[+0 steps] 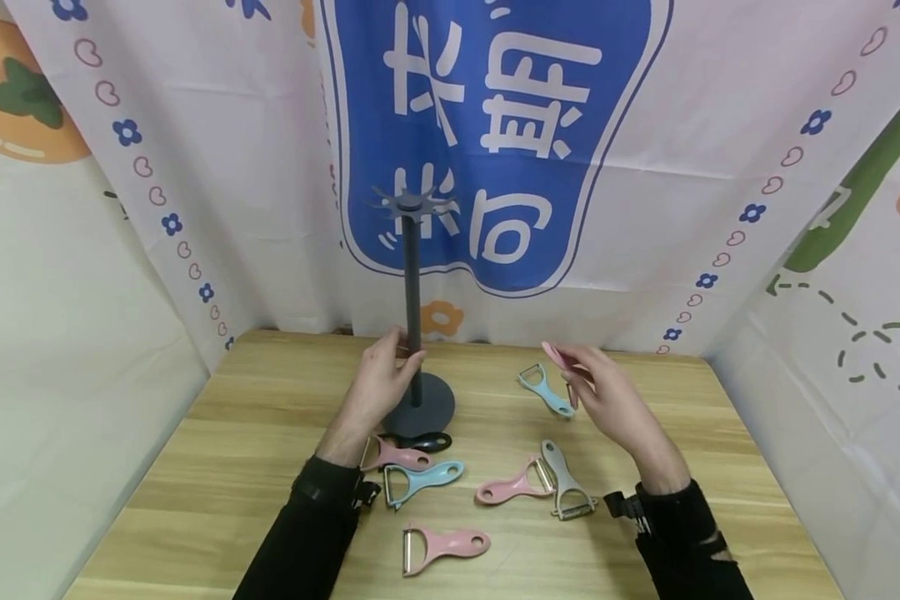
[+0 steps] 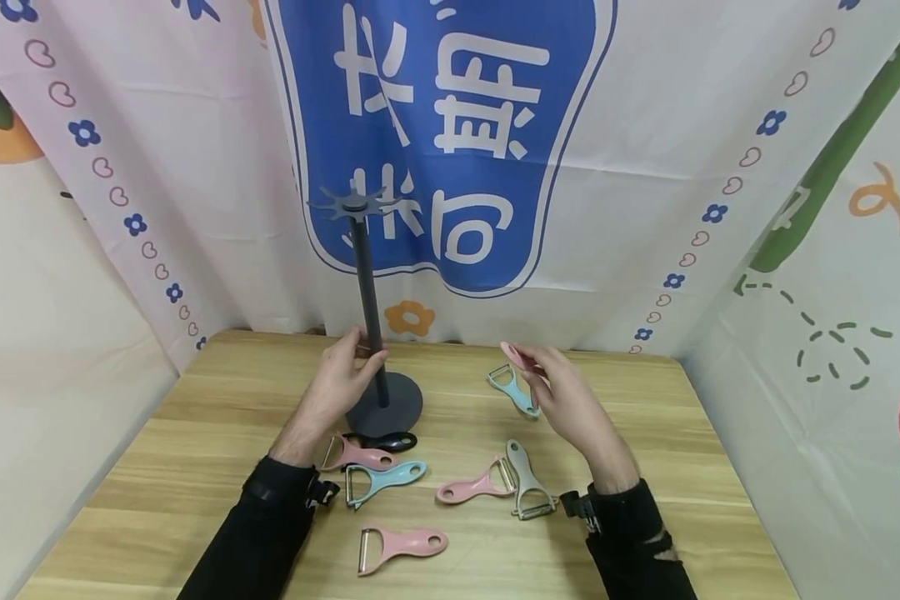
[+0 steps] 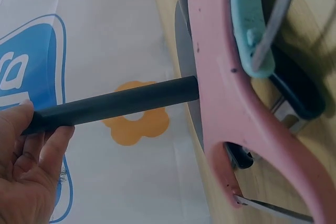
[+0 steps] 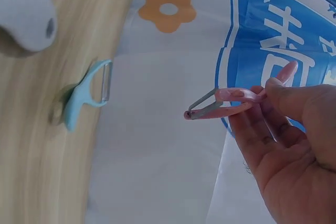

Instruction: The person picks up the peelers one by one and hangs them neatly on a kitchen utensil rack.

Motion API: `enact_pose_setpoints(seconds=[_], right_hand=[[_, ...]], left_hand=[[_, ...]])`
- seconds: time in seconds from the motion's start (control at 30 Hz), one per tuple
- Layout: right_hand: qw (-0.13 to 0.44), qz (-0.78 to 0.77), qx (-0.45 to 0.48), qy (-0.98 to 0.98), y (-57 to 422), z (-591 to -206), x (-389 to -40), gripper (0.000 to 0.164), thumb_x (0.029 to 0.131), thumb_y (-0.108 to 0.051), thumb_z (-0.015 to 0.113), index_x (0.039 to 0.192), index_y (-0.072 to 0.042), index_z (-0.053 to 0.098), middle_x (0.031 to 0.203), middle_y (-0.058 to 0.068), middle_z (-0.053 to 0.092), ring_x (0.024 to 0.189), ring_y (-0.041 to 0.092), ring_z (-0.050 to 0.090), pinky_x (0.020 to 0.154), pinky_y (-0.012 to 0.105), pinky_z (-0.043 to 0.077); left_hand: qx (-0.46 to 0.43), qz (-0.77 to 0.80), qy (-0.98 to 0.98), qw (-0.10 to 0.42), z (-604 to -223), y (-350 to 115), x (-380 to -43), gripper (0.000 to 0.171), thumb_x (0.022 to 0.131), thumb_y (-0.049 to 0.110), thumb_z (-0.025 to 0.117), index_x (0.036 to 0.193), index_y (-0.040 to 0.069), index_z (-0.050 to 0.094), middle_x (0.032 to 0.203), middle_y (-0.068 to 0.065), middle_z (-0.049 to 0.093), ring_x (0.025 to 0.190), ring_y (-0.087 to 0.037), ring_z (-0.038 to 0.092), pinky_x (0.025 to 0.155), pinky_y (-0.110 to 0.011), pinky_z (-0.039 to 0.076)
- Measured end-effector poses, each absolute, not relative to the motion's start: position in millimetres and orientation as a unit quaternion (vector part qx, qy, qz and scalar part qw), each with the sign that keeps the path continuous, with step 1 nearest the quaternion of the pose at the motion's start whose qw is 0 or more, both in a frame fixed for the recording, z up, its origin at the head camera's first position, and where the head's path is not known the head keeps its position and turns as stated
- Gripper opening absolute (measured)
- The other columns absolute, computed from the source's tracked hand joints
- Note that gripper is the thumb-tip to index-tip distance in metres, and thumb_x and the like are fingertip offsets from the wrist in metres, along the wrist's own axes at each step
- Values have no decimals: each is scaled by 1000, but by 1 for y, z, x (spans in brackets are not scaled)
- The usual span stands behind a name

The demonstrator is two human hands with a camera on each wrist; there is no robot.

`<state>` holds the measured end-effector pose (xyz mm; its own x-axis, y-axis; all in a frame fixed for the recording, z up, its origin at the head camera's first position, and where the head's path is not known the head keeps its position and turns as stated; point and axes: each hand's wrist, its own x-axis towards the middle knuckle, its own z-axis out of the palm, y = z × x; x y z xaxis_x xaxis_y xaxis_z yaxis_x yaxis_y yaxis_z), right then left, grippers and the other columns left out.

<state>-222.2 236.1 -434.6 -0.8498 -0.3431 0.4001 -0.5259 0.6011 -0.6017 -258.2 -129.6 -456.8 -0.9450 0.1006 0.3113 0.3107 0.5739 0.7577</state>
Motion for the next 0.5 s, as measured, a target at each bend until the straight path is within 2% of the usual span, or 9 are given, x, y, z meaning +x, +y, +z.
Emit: enact_pose_setpoints(seconds=[0.2,0.5], right_hand=[[130,382,250,-880,226,-423,-230,46,101,-1,62,147,-6,55,134,11,61,120,24,60,104,35,54],[130,425,262,-857,209,-401,-242,47,102,-1,60,148,-7,54,136,12,59,125,24,57,105,26,51]], left_hand=[[-115,-447,-880,112,-458,-130,-258,23,102,26,67,116,12,58,110,-8,68,105,-24,69,80,-35,65],[-113,-446,-881,113,-457,-129,-258,23,102,26,67,117,11,58,110,-8,68,104,-23,69,80,-33,64]])
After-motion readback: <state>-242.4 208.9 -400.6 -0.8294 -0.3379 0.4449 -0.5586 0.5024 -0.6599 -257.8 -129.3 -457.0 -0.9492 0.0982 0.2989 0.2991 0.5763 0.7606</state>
